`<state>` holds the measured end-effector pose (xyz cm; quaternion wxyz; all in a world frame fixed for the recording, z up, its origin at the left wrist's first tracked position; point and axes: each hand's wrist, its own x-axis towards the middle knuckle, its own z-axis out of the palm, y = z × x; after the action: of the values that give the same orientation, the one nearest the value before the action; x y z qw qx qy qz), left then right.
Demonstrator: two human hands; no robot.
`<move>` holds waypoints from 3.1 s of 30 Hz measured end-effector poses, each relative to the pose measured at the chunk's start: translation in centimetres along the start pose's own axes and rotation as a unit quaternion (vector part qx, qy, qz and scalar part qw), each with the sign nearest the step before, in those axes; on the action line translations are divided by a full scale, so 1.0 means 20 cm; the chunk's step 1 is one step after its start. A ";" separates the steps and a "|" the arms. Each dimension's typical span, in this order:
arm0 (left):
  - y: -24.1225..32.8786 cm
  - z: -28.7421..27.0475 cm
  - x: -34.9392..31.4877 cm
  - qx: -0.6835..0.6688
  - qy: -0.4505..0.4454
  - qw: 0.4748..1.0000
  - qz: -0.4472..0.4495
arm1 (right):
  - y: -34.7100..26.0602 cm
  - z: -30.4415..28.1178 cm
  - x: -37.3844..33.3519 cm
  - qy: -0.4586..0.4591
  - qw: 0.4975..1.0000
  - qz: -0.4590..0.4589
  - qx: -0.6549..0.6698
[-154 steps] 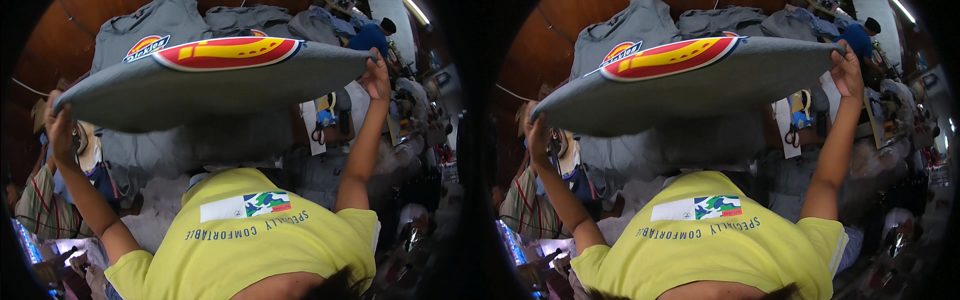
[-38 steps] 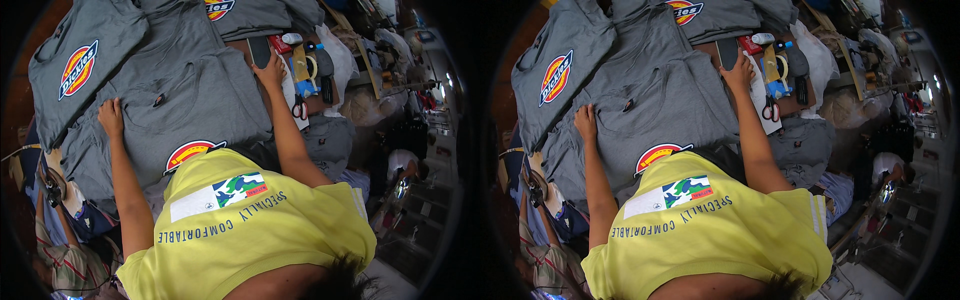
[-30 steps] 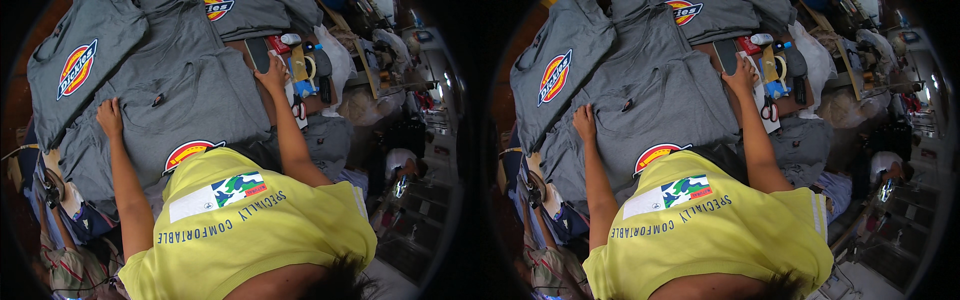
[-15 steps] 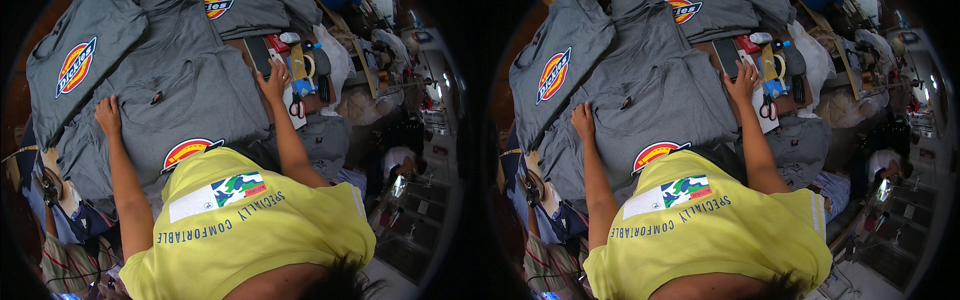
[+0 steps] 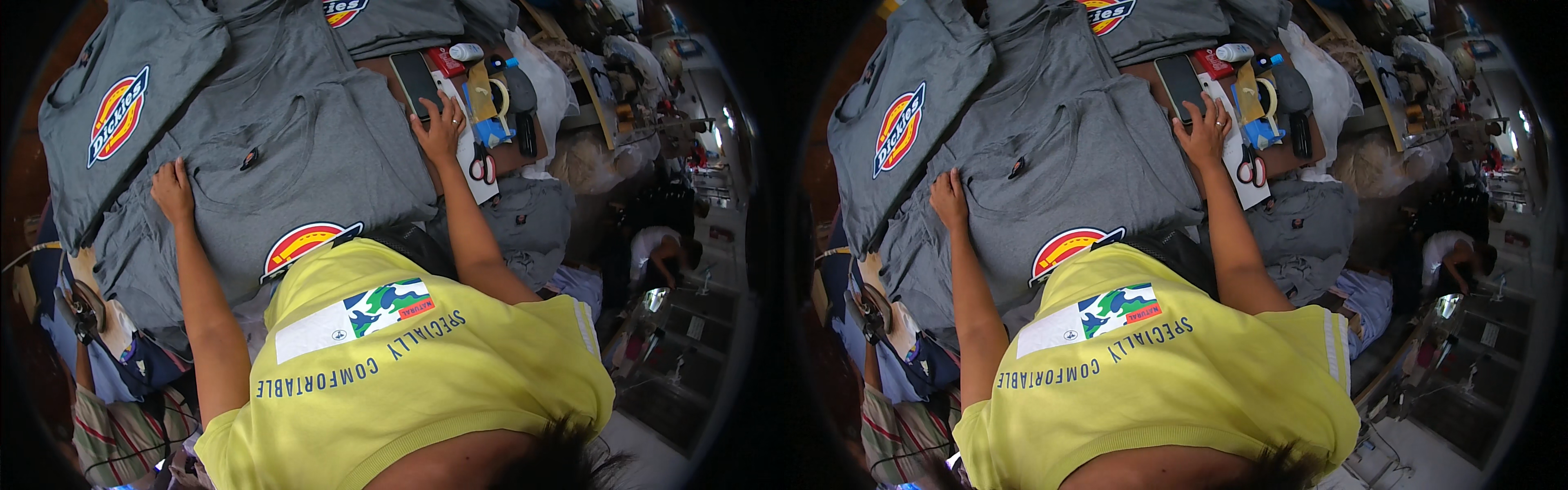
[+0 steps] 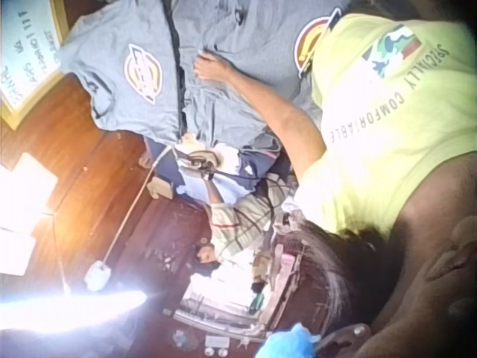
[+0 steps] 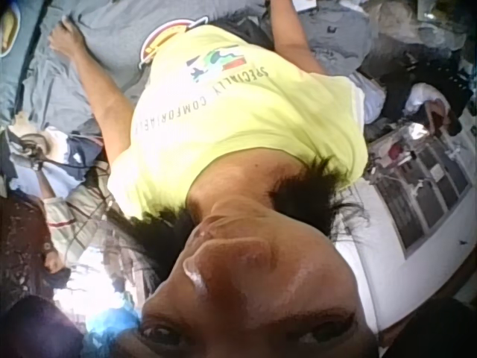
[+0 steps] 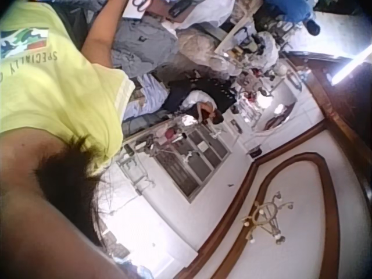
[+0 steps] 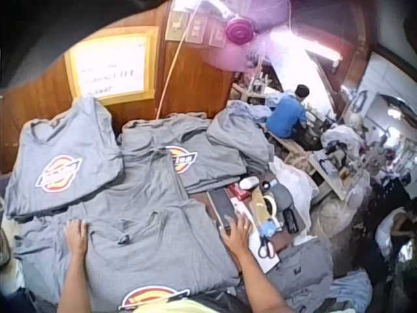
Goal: The person trims loose threads from t-shirts using scissors and folds the shirts before stacking them on a table.
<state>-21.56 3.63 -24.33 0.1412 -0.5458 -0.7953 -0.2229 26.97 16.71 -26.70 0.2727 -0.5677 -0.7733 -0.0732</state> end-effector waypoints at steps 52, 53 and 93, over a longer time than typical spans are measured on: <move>0.00 -0.02 -0.02 0.009 -0.007 1.000 -0.012 | -0.01 -0.01 0.02 0.031 0.999 0.004 0.016; 0.00 -0.02 -0.02 0.012 -0.010 1.000 -0.013 | -0.01 -0.01 0.02 0.032 0.999 0.008 0.012; 0.00 -0.06 0.01 0.050 -0.140 0.987 -0.057 | -0.04 0.02 0.12 -0.020 0.999 0.021 0.023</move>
<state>-21.72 3.26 -23.21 0.0432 -0.5178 -0.8470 -0.1121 25.66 18.69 -25.75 0.2719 -0.5785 -0.7680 -0.0386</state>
